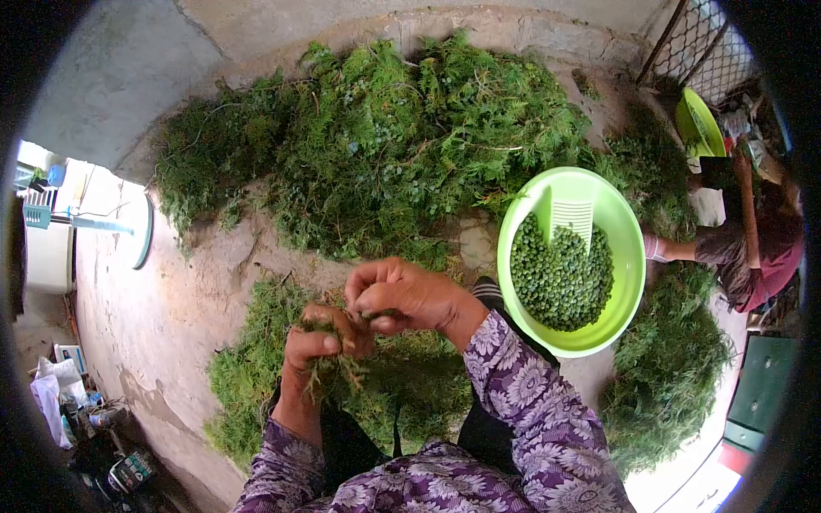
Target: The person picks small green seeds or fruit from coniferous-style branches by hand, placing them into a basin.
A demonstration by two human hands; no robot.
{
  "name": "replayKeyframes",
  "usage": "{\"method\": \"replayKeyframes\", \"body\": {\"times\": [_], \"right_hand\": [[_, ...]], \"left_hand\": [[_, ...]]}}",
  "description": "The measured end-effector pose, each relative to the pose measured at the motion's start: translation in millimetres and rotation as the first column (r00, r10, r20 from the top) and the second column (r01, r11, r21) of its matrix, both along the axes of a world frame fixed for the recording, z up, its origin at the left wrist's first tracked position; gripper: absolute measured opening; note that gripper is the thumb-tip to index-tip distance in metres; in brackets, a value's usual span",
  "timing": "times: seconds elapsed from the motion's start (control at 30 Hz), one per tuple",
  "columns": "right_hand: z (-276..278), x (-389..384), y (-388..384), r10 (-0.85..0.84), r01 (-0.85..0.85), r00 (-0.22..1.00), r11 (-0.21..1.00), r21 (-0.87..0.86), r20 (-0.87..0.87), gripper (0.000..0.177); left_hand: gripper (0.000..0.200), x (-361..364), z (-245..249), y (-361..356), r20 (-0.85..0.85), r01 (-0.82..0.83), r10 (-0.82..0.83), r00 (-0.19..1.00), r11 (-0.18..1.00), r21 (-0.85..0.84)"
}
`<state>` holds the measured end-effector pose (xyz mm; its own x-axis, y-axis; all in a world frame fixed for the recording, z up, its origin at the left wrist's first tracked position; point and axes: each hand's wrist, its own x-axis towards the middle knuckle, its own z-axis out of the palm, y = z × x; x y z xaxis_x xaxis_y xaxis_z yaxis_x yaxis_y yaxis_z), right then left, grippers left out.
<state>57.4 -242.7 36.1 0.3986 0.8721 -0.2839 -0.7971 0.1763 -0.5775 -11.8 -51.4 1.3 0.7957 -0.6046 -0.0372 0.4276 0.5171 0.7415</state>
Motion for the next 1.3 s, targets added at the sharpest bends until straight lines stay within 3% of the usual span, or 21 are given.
{"method": "replayKeyframes", "body": {"times": [0.07,0.1,0.17,0.23,0.27,0.3,0.37,0.4,0.43,0.47,0.53,0.67,0.73,0.8,0.87,0.93,1.07,1.13,1.17,1.23,1.3], "right_hand": [[7.4,6.6,-1.0,-0.156,0.153,0.986,0.986,-0.059,-0.052,0.007],[9.8,11.2,-3.4,-0.154,0.150,0.987,0.987,-0.060,-0.052,0.007],[13.4,22.4,-16.8,-0.313,0.325,0.946,0.914,-0.243,0.087,0.007],[2.1,32.6,-44.4,-0.372,0.480,0.854,0.834,-0.274,0.362,0.010],[6.0,34.2,-54.9,-0.453,0.590,0.796,0.727,-0.352,0.401,0.010],[9.7,35.3,-65.2,-0.520,0.684,0.727,0.598,-0.417,0.448,0.011],[4.8,39.7,-92.8,-0.565,0.817,0.576,0.406,-0.409,0.591,0.012],[-5.4,42.6,-115.7,-0.411,0.847,0.532,0.262,-0.463,0.740,0.020],[-23.1,44.9,-139.8,-0.052,0.917,0.397,0.070,-0.393,0.916,0.031],[-19.2,40.8,-144.0,0.185,0.875,0.473,-0.210,-0.435,0.861,0.037],[-35.1,38.1,-156.1,0.530,0.926,0.316,-0.355,-0.133,0.787,0.037],[-24.8,40.1,-130.9,0.386,0.924,0.375,-0.226,-0.308,0.843,0.038],[-16.6,43.6,-102.8,-0.014,0.760,0.625,0.241,-0.603,0.781,0.035],[-12.4,36.3,-66.7,-0.119,0.614,0.728,0.552,-0.565,0.675,0.030],[-15.4,28.6,-36.9,0.113,0.396,0.736,0.727,-0.560,0.667,0.029],[-13.2,17.6,-9.8,0.298,0.199,0.760,0.740,-0.643,0.578,0.029],[-21.0,12.1,20.2,0.472,0.110,0.717,0.651,-0.751,0.513,0.029],[-12.6,9.6,27.8,0.328,0.085,0.875,0.618,-0.781,0.355,0.029],[-15.8,5.8,29.3,0.325,0.088,0.876,0.620,-0.780,0.357,0.029],[-22.1,-3.2,32.5,-0.060,0.116,0.988,0.902,-0.416,0.145,0.028],[-17.8,-7.4,40.6,-0.105,0.150,0.985,0.910,-0.387,0.136,0.029]], "left_hand": [[0.030,-16.2,-4.9,-2.6,-0.396,-0.363,0.403,0.825,0.915,0.176],[0.030,-13.0,5.3,-9.3,-0.396,-0.365,0.405,0.824,0.914,0.175],[0.016,-0.7,34.6,-25.0,-0.344,-0.544,0.638,0.689,0.769,0.336],[0.017,1.2,27.5,-13.9,-0.396,-0.539,0.643,0.656,0.766,0.351],[0.018,2.1,20.1,-9.2,-0.445,-0.531,0.646,0.620,0.763,0.369],[0.020,5.5,11.0,-8.6,-0.366,-0.590,0.625,0.689,0.777,0.217],[0.016,8.5,11.9,-0.7,-0.411,-0.638,0.625,0.663,0.760,0.126],[0.013,9.6,15.9,1.9,-0.455,-0.680,0.619,0.640,0.732,0.040],[0.014,8.6,26.5,1.4,-0.478,-0.711,0.610,0.632,0.701,-0.047],[0.014,9.2,26.4,4.1,-0.478,-0.714,0.611,0.630,0.699,-0.048],[0.016,11.3,23.6,12.4,-0.440,-0.711,0.593,0.675,0.682,-0.171],[0.019,14.7,18.2,21.8,-0.396,-0.736,0.627,0.671,0.627,-0.254],[0.018,15.6,11.3,29.2,-0.351,-0.719,0.631,0.692,0.643,-0.264],[0.018,17.7,10.1,31.1,-0.306,-0.703,0.634,0.711,0.657,-0.273],[0.017,18.9,13.1,28.9,-0.354,-0.720,0.628,0.693,0.619,-0.312],[0.017,20.6,14.2,27.8,-0.354,-0.725,0.633,0.688,0.615,-0.311],[0.017,21.5,22.6,27.4,-0.355,-0.717,0.623,0.697,0.594,-0.366],[0.017,22.4,22.3,29.0,-0.316,-0.698,0.625,0.714,0.594,-0.400],[0.017,22.1,21.7,29.9,-0.280,-0.681,0.629,0.725,0.593,-0.430],[0.017,21.3,20.5,28.6,-0.262,-0.667,0.623,0.737,0.607,-0.433],[0.018,21.2,21.7,27.7,-0.239,-0.651,0.618,0.749,0.620,-0.439]]}}
